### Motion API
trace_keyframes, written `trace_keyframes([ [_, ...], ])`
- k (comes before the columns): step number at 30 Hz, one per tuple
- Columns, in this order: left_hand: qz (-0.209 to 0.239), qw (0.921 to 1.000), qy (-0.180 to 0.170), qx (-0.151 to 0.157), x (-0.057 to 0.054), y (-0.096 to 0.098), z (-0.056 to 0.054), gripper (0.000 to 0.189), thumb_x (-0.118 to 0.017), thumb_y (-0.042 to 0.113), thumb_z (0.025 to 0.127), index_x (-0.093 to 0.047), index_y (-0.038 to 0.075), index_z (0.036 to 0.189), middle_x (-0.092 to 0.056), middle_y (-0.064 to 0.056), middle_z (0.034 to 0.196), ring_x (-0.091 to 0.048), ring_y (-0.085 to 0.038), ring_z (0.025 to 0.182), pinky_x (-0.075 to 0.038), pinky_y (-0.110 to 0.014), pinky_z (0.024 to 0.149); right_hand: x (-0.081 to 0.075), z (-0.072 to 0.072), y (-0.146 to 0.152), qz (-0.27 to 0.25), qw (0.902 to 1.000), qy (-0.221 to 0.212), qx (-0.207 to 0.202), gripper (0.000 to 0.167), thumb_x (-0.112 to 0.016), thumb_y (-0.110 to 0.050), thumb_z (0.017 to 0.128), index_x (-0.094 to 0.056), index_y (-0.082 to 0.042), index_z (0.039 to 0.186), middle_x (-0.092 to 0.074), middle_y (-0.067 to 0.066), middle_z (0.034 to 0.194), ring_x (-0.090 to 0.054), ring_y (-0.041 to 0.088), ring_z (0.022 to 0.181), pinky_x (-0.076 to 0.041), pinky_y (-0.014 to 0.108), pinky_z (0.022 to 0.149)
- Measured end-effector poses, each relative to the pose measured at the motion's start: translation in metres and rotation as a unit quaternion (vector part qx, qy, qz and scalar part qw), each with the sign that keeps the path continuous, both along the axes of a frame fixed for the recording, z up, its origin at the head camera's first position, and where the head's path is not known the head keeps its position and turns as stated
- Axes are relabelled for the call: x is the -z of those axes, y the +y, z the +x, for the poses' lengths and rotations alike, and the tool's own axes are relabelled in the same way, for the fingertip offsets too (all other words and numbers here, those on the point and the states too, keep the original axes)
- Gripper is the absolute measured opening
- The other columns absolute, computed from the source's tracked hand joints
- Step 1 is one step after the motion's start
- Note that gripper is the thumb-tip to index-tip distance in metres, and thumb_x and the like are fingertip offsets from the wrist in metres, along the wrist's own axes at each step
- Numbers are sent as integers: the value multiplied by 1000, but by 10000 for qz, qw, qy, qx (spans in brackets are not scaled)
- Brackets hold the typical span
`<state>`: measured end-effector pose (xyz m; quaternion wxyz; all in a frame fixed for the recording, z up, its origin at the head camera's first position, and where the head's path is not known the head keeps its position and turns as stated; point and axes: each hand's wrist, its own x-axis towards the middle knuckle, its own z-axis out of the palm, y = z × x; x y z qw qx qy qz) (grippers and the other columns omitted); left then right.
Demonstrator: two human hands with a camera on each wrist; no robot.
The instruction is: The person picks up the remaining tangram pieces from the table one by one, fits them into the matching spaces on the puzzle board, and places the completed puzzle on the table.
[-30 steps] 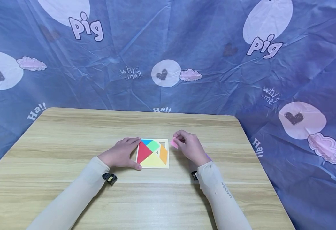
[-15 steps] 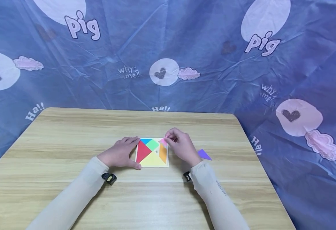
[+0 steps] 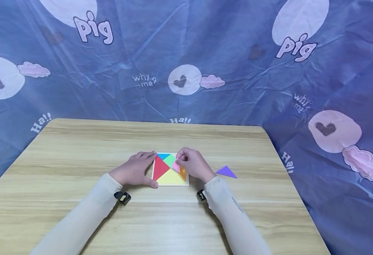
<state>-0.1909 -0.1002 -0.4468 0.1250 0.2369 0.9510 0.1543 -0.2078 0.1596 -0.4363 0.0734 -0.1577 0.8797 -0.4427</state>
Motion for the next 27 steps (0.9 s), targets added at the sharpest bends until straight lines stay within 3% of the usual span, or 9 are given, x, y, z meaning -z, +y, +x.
trace_keyframes([
  [5,37,10000,-28,-10,-1,2,0,122,-79,71,75,-27,5,163,-26,-12,170,-27,-35,153,-23,-53,125,3,-4,-3,336,9992,-184,-138,9,-72,-6,95,-65,-12,93,-60,1,80,-55,16,75,-47,30,72],
  [20,37,9999,-105,-85,-1,1,-1,122,-80,71,75,-25,7,164,-24,-11,171,-25,-34,154,-21,-52,125,4,-11,-13,1402,9899,90,-190,11,-75,-8,93,-65,-9,93,-61,2,82,-55,17,77,-48,31,74],
  [27,16,9999,-91,-82,1,1,-1,122,-80,70,75,-26,6,164,-25,-11,170,-26,-34,153,-22,-52,125,2,-11,-8,1463,9879,392,-325,7,-72,-13,97,-68,-8,98,-65,0,84,-57,16,78,-51,32,76],
])
